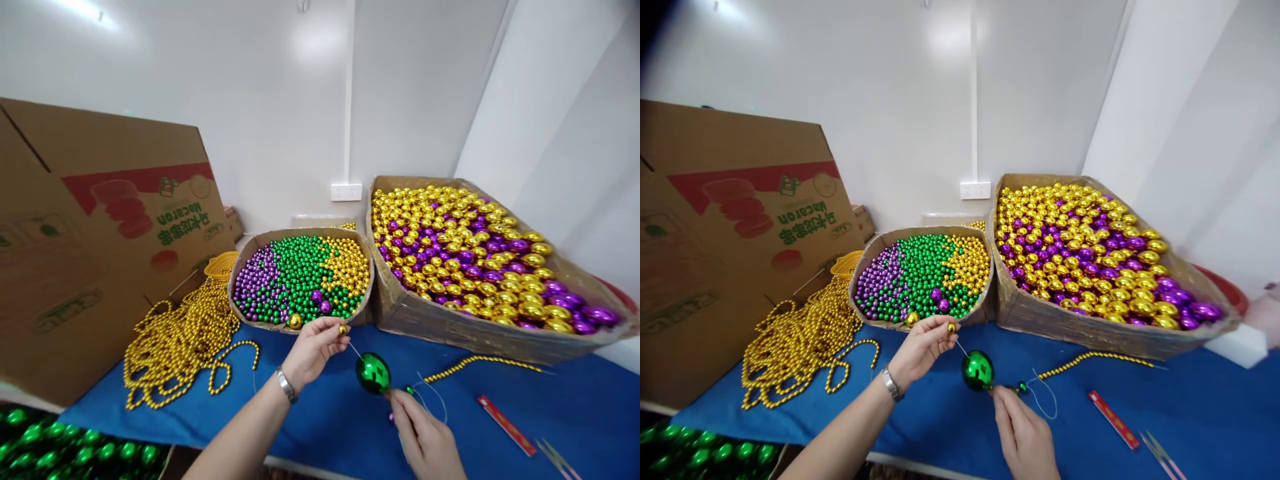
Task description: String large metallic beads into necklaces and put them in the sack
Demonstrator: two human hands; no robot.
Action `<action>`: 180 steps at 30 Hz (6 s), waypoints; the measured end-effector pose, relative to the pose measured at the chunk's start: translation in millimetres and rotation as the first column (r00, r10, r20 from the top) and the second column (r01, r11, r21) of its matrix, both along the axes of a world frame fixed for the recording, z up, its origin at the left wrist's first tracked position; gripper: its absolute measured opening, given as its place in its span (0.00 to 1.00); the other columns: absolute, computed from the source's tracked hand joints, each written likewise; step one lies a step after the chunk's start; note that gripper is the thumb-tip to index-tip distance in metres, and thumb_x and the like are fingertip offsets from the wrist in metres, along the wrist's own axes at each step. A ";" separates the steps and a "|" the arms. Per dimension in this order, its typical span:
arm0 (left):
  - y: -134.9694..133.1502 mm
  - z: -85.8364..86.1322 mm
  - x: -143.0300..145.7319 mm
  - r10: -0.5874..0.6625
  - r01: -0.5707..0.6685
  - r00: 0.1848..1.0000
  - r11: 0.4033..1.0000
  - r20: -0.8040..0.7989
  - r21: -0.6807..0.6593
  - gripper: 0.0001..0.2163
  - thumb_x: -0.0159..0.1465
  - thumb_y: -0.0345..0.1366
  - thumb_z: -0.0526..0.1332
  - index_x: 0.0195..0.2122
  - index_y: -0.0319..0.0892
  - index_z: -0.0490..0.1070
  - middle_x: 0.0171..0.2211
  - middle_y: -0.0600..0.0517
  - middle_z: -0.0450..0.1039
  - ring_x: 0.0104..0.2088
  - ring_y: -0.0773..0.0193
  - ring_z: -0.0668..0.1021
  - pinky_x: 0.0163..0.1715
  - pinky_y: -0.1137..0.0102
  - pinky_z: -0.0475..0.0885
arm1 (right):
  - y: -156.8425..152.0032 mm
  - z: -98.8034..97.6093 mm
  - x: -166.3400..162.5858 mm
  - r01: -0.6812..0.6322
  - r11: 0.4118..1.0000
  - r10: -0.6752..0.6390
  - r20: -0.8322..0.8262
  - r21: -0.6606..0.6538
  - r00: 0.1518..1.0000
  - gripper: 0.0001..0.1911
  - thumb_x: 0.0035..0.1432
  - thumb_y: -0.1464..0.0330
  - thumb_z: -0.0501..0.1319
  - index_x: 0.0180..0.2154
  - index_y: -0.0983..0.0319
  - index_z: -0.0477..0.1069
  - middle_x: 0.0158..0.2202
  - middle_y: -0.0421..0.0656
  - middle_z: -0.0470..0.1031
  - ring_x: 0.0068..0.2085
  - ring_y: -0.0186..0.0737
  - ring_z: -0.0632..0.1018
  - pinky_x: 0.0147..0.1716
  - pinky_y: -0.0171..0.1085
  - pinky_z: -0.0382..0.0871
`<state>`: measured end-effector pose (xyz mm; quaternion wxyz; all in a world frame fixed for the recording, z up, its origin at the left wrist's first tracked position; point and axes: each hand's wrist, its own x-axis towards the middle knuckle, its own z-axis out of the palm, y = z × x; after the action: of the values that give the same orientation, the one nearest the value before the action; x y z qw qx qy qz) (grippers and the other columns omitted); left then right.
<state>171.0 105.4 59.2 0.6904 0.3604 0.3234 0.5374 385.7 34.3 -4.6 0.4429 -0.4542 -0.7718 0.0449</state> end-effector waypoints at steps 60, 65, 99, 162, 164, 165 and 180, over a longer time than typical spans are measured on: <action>65.4 0.1 -15.0 0.482 0.267 -0.015 0.846 -0.876 0.461 0.08 0.58 0.35 0.61 0.39 0.42 0.71 0.40 0.45 0.68 0.42 0.53 0.72 0.40 0.61 0.68 | 13.7 -7.1 -25.0 -0.121 0.974 0.116 -0.038 -0.194 0.993 0.16 0.66 0.64 0.46 0.43 0.60 0.70 0.39 0.45 0.79 0.40 0.37 0.80 0.38 0.31 0.75; 29.1 9.9 -21.9 0.248 -0.166 0.884 0.959 -0.395 0.230 0.14 0.60 0.47 0.58 0.40 0.42 0.67 0.35 0.50 0.72 0.33 0.62 0.77 0.34 0.67 0.72 | 9.1 -7.2 -24.5 -0.102 0.984 0.103 -0.003 -0.145 0.995 0.16 0.65 0.64 0.47 0.45 0.60 0.71 0.40 0.45 0.79 0.41 0.38 0.80 0.39 0.33 0.75; -38.4 -11.6 -9.8 0.028 -0.019 0.993 0.996 -0.112 0.085 0.17 0.57 0.36 0.65 0.47 0.39 0.71 0.44 0.42 0.73 0.37 0.59 0.78 0.36 0.67 0.73 | 3.1 -9.0 -22.6 -0.143 0.990 0.143 0.083 -0.001 0.986 0.16 0.65 0.69 0.46 0.42 0.62 0.72 0.36 0.44 0.80 0.36 0.36 0.81 0.34 0.30 0.75; -31.5 -2.0 -17.9 0.038 -0.029 0.973 0.999 -0.227 0.043 0.13 0.58 0.42 0.63 0.40 0.38 0.73 0.33 0.46 0.76 0.30 0.65 0.76 0.28 0.72 0.68 | 3.1 -4.7 -25.5 -0.032 0.994 0.017 0.153 0.101 0.988 0.19 0.66 0.68 0.44 0.39 0.63 0.73 0.31 0.45 0.80 0.29 0.37 0.80 0.29 0.32 0.74; -29.9 -1.0 -21.0 0.112 -0.025 0.881 0.981 -0.459 0.190 0.14 0.60 0.43 0.60 0.42 0.40 0.73 0.37 0.45 0.76 0.34 0.60 0.76 0.32 0.69 0.69 | 3.9 -6.3 -25.5 -0.037 0.994 0.023 0.138 0.098 0.990 0.18 0.66 0.68 0.44 0.39 0.63 0.73 0.32 0.45 0.80 0.30 0.37 0.81 0.30 0.32 0.74; -26.7 -0.5 -24.6 0.212 -0.036 0.783 0.954 -0.585 0.298 0.14 0.60 0.43 0.60 0.43 0.42 0.73 0.39 0.45 0.75 0.38 0.58 0.75 0.37 0.66 0.69 | 4.3 -7.0 -25.1 -0.039 0.994 0.026 0.130 0.101 0.991 0.18 0.65 0.68 0.45 0.39 0.63 0.73 0.32 0.45 0.80 0.31 0.37 0.81 0.30 0.32 0.74; 0.7 2.3 -51.5 0.253 -0.119 0.785 0.957 -0.565 0.264 0.16 0.63 0.47 0.53 0.44 0.42 0.68 0.38 0.46 0.74 0.33 0.62 0.76 0.28 0.71 0.70 | 5.6 -4.6 -25.0 -0.034 0.995 0.021 0.133 0.094 0.991 0.19 0.65 0.68 0.44 0.39 0.62 0.74 0.33 0.46 0.80 0.32 0.38 0.81 0.30 0.31 0.75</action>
<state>119.5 106.1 61.5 0.4549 0.5483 0.4973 0.4951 360.8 39.9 -9.2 0.4114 -0.4238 -0.8068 -0.0164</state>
